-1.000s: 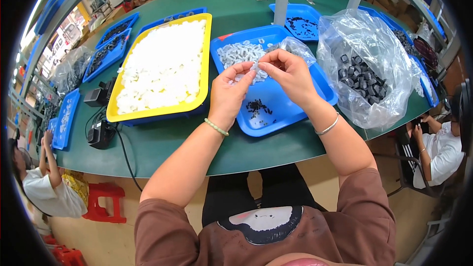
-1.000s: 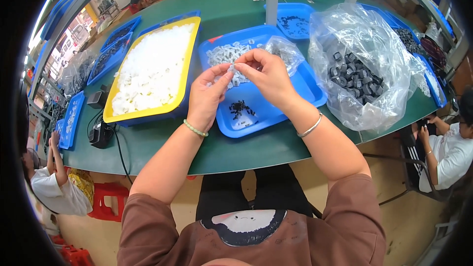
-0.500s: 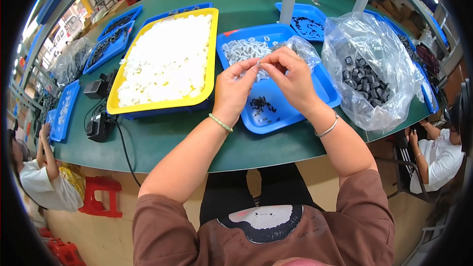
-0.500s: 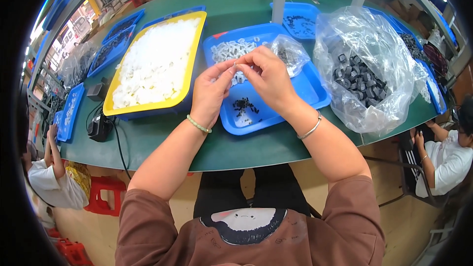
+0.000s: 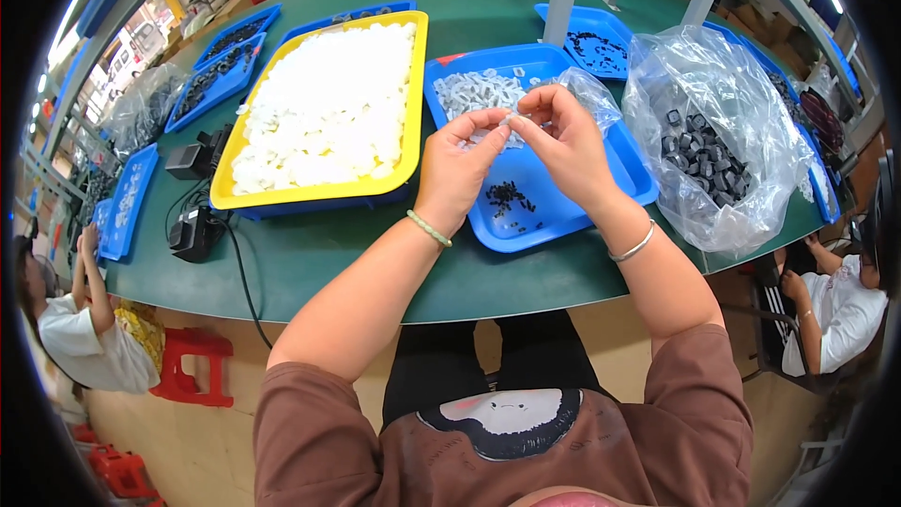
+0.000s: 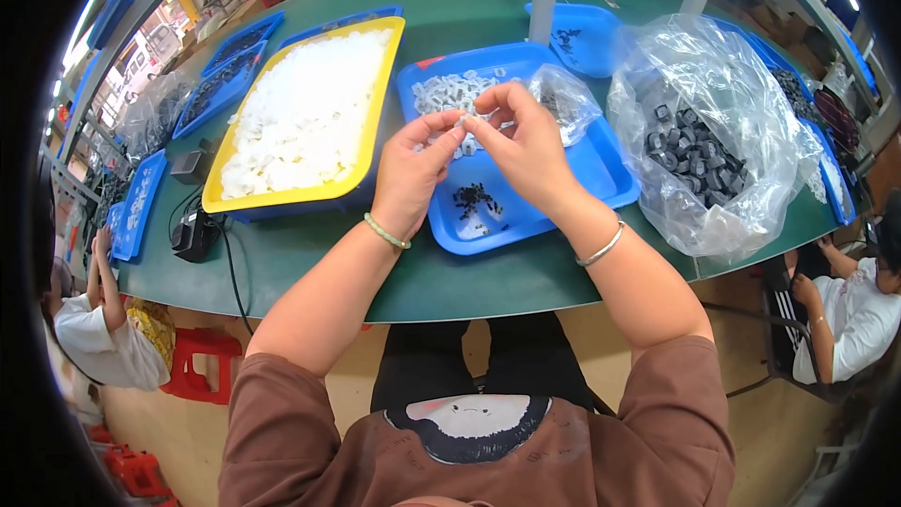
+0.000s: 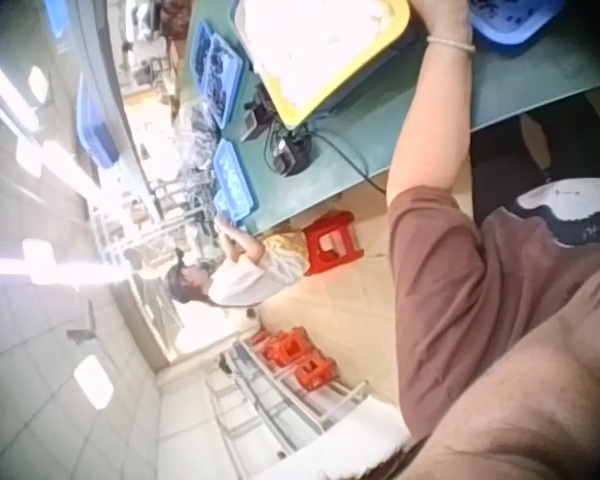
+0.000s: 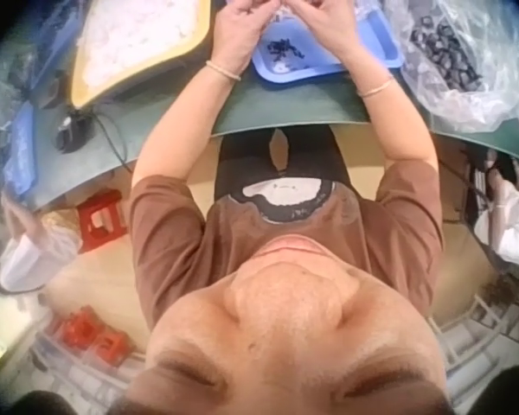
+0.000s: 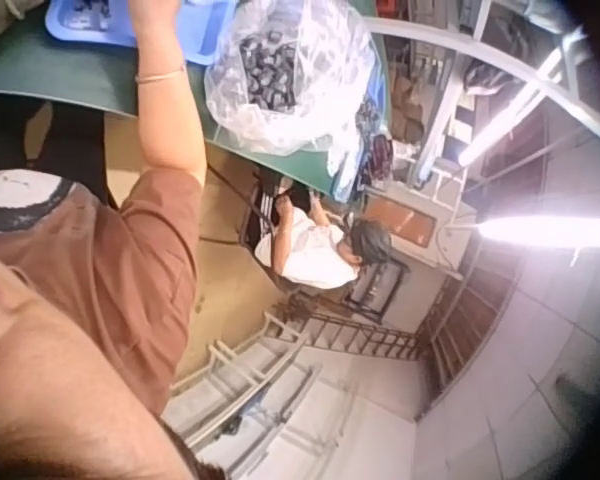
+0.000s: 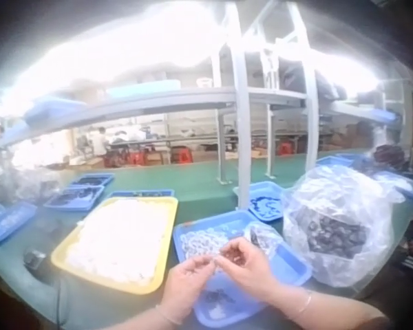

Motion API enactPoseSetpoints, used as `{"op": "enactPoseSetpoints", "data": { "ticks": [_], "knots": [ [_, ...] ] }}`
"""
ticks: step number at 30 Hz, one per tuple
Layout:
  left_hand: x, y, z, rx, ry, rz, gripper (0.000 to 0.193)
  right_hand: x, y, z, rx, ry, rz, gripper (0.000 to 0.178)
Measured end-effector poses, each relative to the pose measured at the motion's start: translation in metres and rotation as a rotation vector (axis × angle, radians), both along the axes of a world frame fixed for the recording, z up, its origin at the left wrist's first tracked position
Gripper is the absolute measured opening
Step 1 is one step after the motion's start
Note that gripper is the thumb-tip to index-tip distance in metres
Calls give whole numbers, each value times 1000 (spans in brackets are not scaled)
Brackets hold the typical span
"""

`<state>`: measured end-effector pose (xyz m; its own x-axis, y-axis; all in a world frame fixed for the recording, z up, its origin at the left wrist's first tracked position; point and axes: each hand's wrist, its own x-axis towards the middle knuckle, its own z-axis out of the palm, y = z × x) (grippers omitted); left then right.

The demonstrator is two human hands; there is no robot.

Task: The person takes white plastic components from a tray and attaches small black parts onto them one by one by hand.

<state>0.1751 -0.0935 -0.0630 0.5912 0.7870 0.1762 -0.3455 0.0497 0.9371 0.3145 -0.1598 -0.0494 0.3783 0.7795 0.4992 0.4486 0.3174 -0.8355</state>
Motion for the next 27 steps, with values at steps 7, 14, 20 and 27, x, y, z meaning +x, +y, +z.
{"op": "enactPoseSetpoints", "data": {
  "ticks": [7, 14, 20, 27],
  "knots": [
    [6, 1, -9, 145, -44, 30, 14, 12, -9, 9, -123, 135, 247, 13],
    [0, 1, -3, 241, 59, -60, 17, 16, -16, 15, -290, 82, 295, 7],
    [3, 3, -11, 267, 72, -38, 14, 18, -17, 16, -323, 70, 274, 7],
    [3, -1, -11, 331, 98, -46, 12, 20, -20, 17, -324, -53, 289, 9]
  ]
}}
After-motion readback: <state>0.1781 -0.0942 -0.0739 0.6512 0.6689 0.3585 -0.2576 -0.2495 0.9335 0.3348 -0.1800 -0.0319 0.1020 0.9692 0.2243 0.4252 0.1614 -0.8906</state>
